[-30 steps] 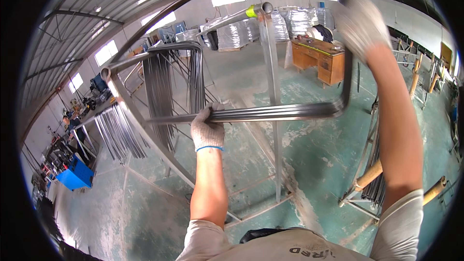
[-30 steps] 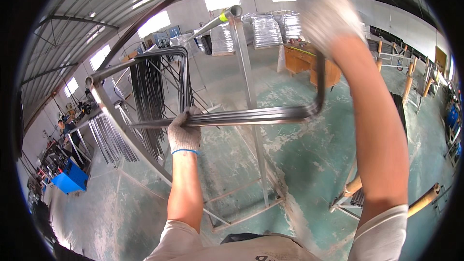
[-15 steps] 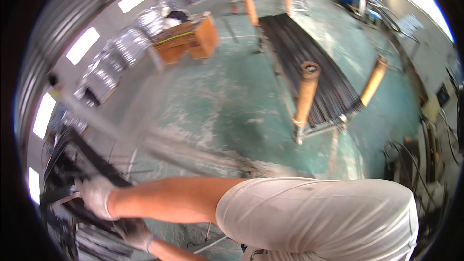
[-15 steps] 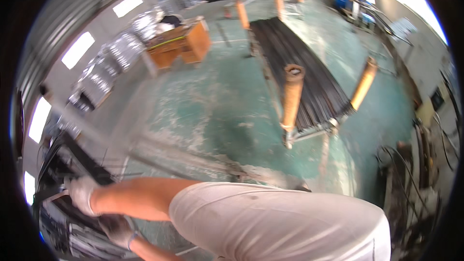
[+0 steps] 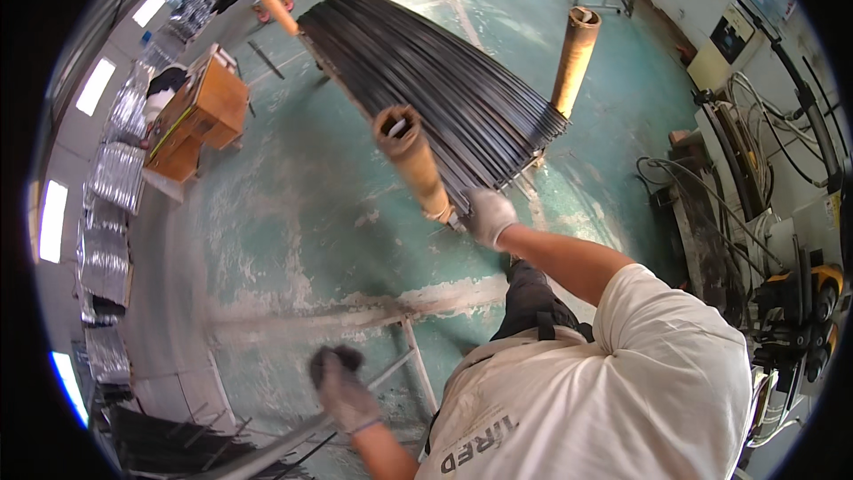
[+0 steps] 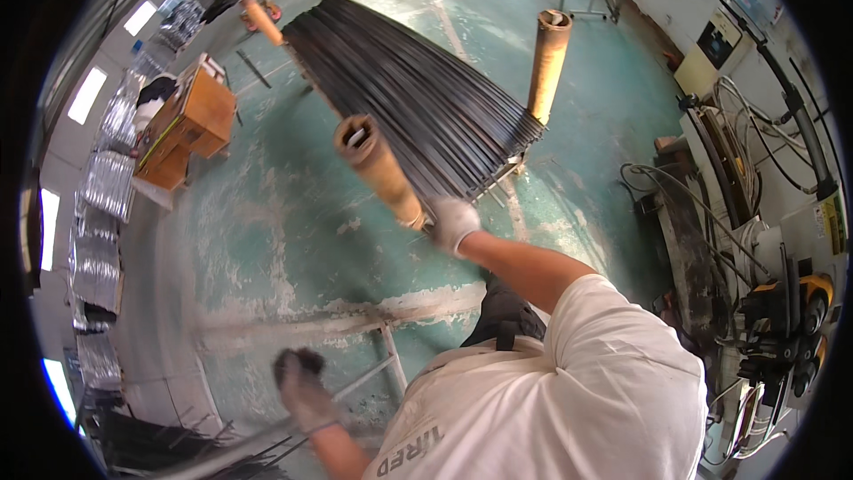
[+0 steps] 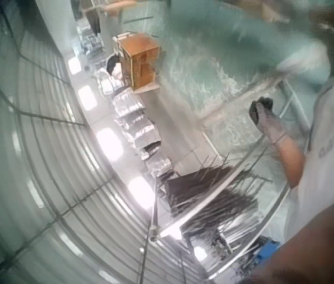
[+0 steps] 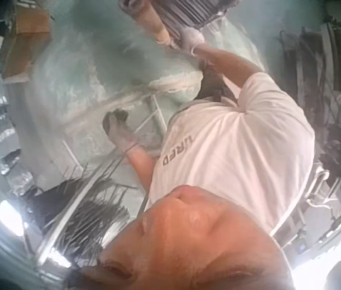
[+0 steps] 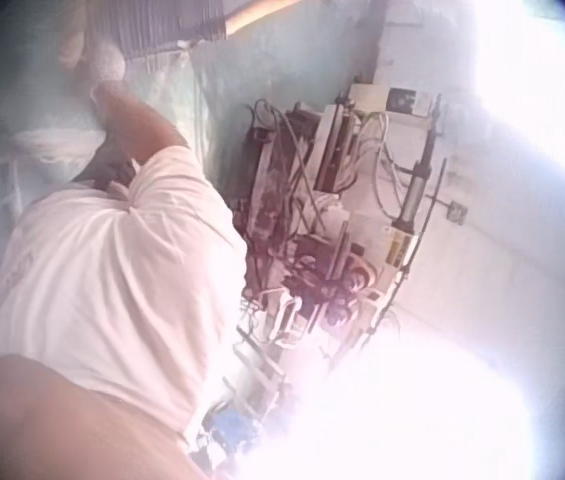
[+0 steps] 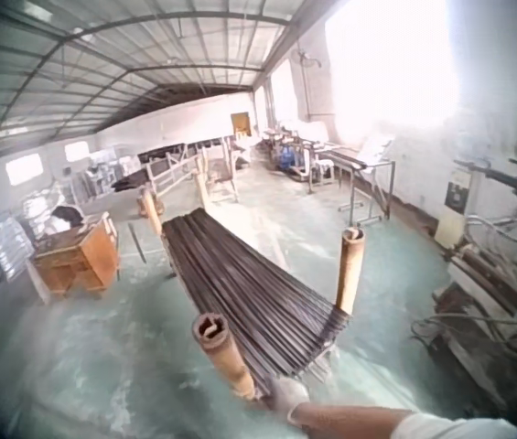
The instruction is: The person repeatedly feeds bundles of long metal rods into a bending machine, operates the machine to bend them, and then stacks the finished bent rods on a nearby rack. The process is continuous and repetitive throughout the clip.
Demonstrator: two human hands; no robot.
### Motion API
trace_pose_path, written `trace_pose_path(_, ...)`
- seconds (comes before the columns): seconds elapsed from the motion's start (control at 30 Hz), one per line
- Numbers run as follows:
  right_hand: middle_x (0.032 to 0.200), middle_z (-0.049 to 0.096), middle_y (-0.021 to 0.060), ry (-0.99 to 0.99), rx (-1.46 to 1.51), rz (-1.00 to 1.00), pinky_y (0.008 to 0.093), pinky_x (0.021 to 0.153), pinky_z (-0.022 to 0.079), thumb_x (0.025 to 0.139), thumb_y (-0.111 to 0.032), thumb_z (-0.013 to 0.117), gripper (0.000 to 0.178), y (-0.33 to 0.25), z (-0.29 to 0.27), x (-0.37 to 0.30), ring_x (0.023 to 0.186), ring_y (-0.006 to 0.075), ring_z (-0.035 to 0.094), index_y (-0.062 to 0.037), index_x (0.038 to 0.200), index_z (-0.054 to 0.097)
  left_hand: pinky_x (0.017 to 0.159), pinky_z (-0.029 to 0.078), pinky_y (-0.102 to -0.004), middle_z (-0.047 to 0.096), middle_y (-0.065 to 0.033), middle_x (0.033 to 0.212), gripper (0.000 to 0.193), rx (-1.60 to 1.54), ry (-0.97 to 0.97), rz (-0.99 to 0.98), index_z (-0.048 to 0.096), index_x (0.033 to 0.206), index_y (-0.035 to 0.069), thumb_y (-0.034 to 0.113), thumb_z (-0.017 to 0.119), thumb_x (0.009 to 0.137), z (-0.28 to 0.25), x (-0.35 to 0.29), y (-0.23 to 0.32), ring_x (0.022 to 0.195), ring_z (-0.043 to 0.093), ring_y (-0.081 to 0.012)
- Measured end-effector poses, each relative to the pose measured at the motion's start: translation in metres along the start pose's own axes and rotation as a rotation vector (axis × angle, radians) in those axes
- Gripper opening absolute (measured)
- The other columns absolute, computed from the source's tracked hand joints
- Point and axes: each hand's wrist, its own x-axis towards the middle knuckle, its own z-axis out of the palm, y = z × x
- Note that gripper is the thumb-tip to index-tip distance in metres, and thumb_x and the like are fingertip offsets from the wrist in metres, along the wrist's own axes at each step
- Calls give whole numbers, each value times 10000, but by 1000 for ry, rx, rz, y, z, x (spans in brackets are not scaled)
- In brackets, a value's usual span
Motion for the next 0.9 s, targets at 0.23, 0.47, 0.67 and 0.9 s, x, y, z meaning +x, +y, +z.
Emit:
trace_pose_path(0.23, 1543, 592, 221, -16, -228, 477, 480, 1186, 520, 834, -539, 924, 969, 209, -16, 155, 1472, 399, 554, -28, 1543, 505, 973, 580, -405, 720, -109, 1175, 235, 356, -215, 295, 659, 1290, 9, 161, 677, 1111, 289, 138, 48, 1028, 698, -231)
trace_pose_path(0.47, 1639, 485, 192, 83, -393, 607, 550, 1244, 433, 740, -623, 973, 1253, 283, -12, 264, 1528, 389, 470, -36, 1667, 368, 1002, 514, -354, 703, -85, 1111, 227, 866, 17, 340, 712, 1134, -37, 181, 714, 1072, 436, 215, -54, 1072, 641, -200)
trace_pose_path(0.67, 1511, 580, 203, -178, -260, 719, 486, 1182, 481, 794, -712, 888, 1124, 262, -41, 308, 1420, 359, 550, -24, 1576, 467, 964, 516, -378, 687, -110, 1050, 249, 940, 53, 329, 689, 1108, -55, 190, 648, 1091, 438, 202, -49, 1006, 636, -221)
trace_pose_path(0.9, 1315, 735, 225, -248, -84, 548, 478, 1051, 608, 976, -482, 800, 546, 278, 0, 300, 1255, 387, 720, -35, 1278, 713, 947, 520, -376, 695, -115, 1035, 265, 997, 17, 285, 693, 1108, -66, 188, 618, 1102, 455, 213, -49, 988, 644, -232)
